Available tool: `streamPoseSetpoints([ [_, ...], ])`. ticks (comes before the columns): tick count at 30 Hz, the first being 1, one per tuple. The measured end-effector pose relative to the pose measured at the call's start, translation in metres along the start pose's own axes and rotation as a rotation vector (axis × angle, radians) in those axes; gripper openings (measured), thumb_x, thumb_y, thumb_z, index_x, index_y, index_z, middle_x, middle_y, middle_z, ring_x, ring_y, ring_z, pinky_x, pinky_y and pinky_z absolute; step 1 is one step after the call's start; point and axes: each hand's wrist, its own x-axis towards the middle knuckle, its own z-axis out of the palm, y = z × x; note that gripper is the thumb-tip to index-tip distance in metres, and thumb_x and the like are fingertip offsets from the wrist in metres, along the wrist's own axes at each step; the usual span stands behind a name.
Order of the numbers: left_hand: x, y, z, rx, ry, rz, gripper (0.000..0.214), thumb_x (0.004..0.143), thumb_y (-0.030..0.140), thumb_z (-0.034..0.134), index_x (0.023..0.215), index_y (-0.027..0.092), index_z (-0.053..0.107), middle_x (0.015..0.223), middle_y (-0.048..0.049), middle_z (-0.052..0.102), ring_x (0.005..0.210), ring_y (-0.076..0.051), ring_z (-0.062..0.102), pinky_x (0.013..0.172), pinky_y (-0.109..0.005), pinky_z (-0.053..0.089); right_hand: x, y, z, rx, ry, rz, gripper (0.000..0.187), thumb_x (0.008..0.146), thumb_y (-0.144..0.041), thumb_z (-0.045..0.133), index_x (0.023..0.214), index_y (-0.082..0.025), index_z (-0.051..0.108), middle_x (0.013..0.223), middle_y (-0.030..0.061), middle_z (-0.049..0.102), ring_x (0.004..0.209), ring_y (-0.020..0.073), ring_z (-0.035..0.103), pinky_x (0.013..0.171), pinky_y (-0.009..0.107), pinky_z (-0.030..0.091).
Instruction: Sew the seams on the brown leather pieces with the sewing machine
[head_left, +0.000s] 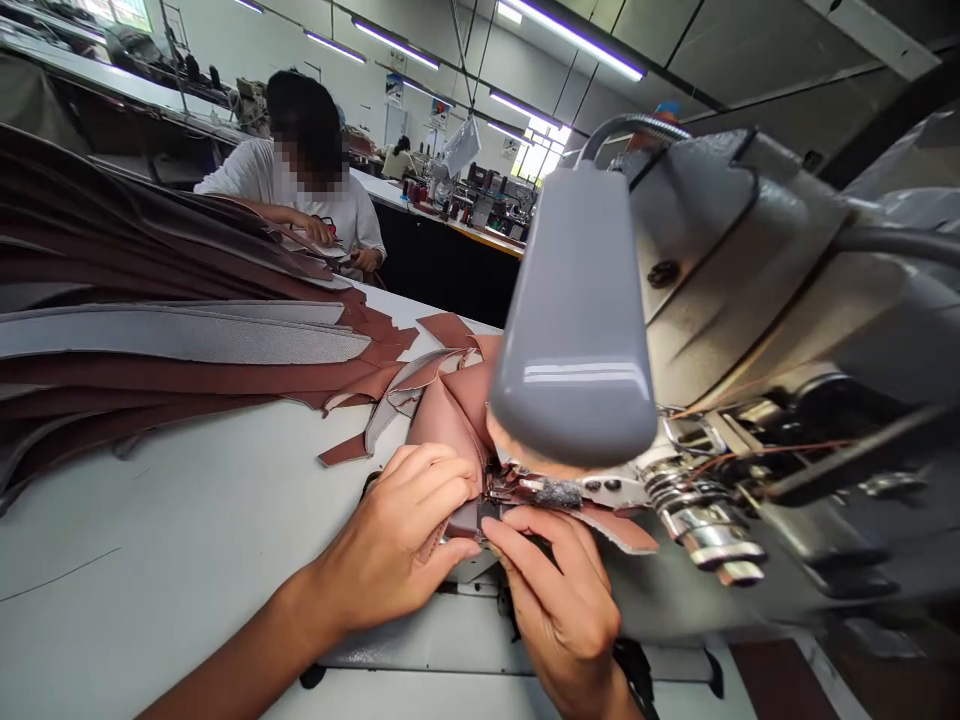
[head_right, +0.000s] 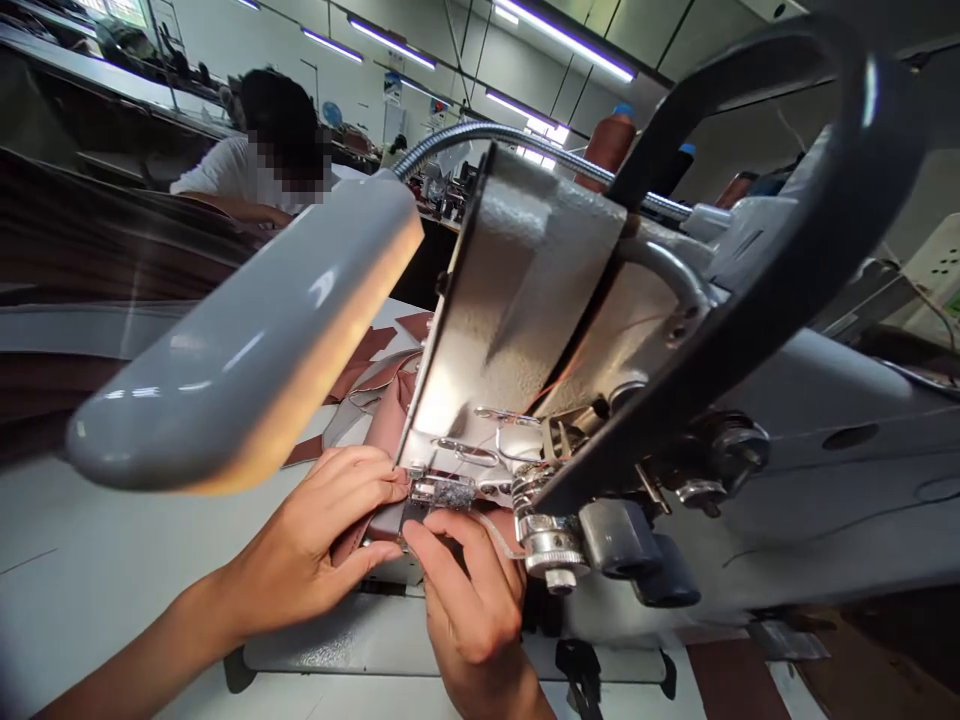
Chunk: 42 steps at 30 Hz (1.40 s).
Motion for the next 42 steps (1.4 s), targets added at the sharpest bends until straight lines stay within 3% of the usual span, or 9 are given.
streamPoseSetpoints([
  [10,0.0,0.0,-0.001,-0.008,0.015,-0.013,0.028,0.081,0.018,0.062,0.107,0.017,0.052,0.102,-0.0061,0.058,0.099,-0.022,0.048,0.088,-0.037,0.037,-0.001,0.001,0.001,-0.035,-0.008,-0.025,0.033,0.078,0.001,0.058,0.104,-0.017,0.068,0.092,0.008,0.062,0.084,0.0156,0.059,0.075,0.028,0.051],
  [16,-0.001,-0.002,0.0,0.003,-0.004,-0.017,0.032,0.081,0.021,0.063,0.11,0.018,0.051,0.104,-0.0061,0.058,0.101,-0.022,0.048,0.089,-0.037,0.036,-0.005,0.002,0.002,-0.017,-0.018,-0.017,0.039,0.076,0.003,0.06,0.11,-0.016,0.066,0.093,0.0097,0.062,0.082,0.0171,0.059,0.074,0.03,0.052],
  [23,0.0,0.0,-0.002,0.022,-0.007,-0.027,0.032,0.082,0.022,0.062,0.111,0.018,0.05,0.105,-0.0065,0.057,0.102,-0.023,0.046,0.089,-0.037,0.036,-0.014,0.005,0.001,-0.027,-0.045,-0.012,0.047,0.078,0.0,0.06,0.12,-0.02,0.06,0.099,0.0073,0.063,0.089,0.0179,0.061,0.082,0.03,0.052],
  [29,0.001,-0.001,-0.002,0.046,-0.037,-0.041,0.035,0.08,0.022,0.063,0.112,0.017,0.049,0.107,-0.0073,0.056,0.105,-0.024,0.045,0.09,-0.038,0.035,-0.013,0.005,-0.001,-0.082,-0.014,-0.026,0.037,0.079,-0.001,0.059,0.112,-0.018,0.066,0.095,0.0055,0.065,0.087,0.0168,0.064,0.084,0.026,0.049],
  [35,0.001,-0.002,-0.002,0.049,-0.041,-0.042,0.034,0.081,0.024,0.062,0.112,0.018,0.048,0.109,-0.007,0.055,0.105,-0.024,0.045,0.091,-0.038,0.035,-0.014,0.003,-0.005,-0.096,-0.012,-0.017,0.033,0.08,-0.002,0.059,0.107,-0.018,0.067,0.089,0.0041,0.067,0.082,0.0137,0.065,0.077,0.021,0.05],
  [42,-0.002,-0.003,-0.002,0.065,-0.068,-0.05,0.036,0.08,0.023,0.063,0.112,0.019,0.047,0.11,-0.0067,0.054,0.107,-0.024,0.044,0.093,-0.038,0.035,-0.014,0.003,-0.009,-0.128,0.004,-0.023,0.03,0.079,-0.001,0.061,0.103,-0.018,0.069,0.085,0.004,0.068,0.08,0.0145,0.067,0.078,0.022,0.049],
])
